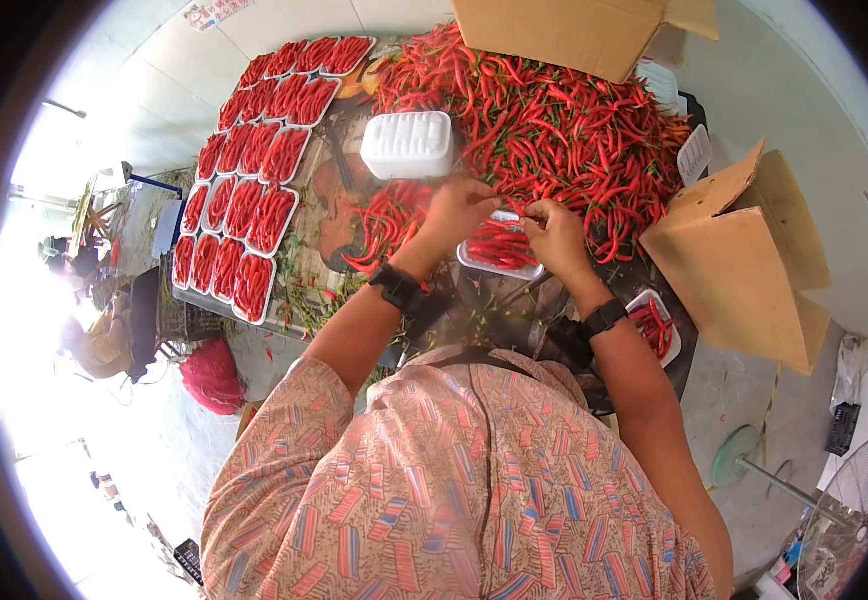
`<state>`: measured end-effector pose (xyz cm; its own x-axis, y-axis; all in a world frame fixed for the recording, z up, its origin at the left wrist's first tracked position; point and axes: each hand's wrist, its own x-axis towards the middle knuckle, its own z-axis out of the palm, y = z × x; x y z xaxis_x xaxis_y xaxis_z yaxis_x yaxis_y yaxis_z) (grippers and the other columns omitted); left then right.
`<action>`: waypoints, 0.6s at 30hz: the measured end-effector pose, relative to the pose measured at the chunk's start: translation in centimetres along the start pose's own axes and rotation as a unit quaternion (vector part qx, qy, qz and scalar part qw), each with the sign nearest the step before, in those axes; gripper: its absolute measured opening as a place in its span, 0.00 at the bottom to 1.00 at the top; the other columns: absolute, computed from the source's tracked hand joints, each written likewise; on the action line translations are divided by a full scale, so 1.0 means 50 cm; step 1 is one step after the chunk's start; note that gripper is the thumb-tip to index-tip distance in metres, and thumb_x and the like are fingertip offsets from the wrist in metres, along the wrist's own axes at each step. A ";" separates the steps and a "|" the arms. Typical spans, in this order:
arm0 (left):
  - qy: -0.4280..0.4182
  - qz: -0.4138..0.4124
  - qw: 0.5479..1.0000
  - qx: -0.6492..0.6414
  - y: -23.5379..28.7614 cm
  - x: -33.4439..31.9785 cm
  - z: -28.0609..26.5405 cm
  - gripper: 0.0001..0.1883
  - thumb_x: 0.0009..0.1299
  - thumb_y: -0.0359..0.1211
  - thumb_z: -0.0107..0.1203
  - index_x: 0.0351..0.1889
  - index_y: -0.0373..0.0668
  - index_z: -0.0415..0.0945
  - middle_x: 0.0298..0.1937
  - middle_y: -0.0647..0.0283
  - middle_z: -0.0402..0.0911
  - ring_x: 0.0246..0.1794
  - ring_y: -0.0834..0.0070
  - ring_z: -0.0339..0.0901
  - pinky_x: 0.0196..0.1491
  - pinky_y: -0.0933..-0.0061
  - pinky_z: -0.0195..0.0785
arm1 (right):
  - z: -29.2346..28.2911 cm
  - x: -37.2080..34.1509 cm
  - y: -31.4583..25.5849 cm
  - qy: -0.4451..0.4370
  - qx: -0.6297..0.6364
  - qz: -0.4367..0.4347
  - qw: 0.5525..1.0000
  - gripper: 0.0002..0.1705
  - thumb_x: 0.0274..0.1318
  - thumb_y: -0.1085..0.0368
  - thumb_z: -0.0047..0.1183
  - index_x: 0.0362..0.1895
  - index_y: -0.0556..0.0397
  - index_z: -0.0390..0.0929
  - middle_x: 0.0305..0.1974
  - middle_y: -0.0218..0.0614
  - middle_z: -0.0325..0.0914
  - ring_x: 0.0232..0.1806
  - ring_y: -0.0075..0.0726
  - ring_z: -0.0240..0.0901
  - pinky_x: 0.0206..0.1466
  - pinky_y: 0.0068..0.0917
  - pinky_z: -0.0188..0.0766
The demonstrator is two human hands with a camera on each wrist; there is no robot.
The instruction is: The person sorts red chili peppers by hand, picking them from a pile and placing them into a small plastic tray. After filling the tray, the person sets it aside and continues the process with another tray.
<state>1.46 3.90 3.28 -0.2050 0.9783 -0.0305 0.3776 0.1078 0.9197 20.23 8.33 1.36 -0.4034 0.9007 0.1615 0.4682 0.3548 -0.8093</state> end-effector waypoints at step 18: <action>-0.023 0.142 0.975 0.169 0.004 -0.002 0.002 0.07 0.59 0.28 0.52 0.34 0.44 0.78 0.33 0.53 0.80 0.37 0.54 0.78 0.39 0.58 0.70 | -0.016 -0.019 -0.035 -0.014 -0.160 -0.074 0.984 0.11 0.47 0.69 0.56 0.38 0.51 0.81 0.37 0.40 0.76 0.39 0.49 0.75 0.44 0.43 0.72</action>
<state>1.67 3.83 3.42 -0.0117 0.9833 0.1816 0.6901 -0.1235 0.7131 20.45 7.05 3.08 -0.5055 0.8272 0.2456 0.6244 0.5471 -0.5575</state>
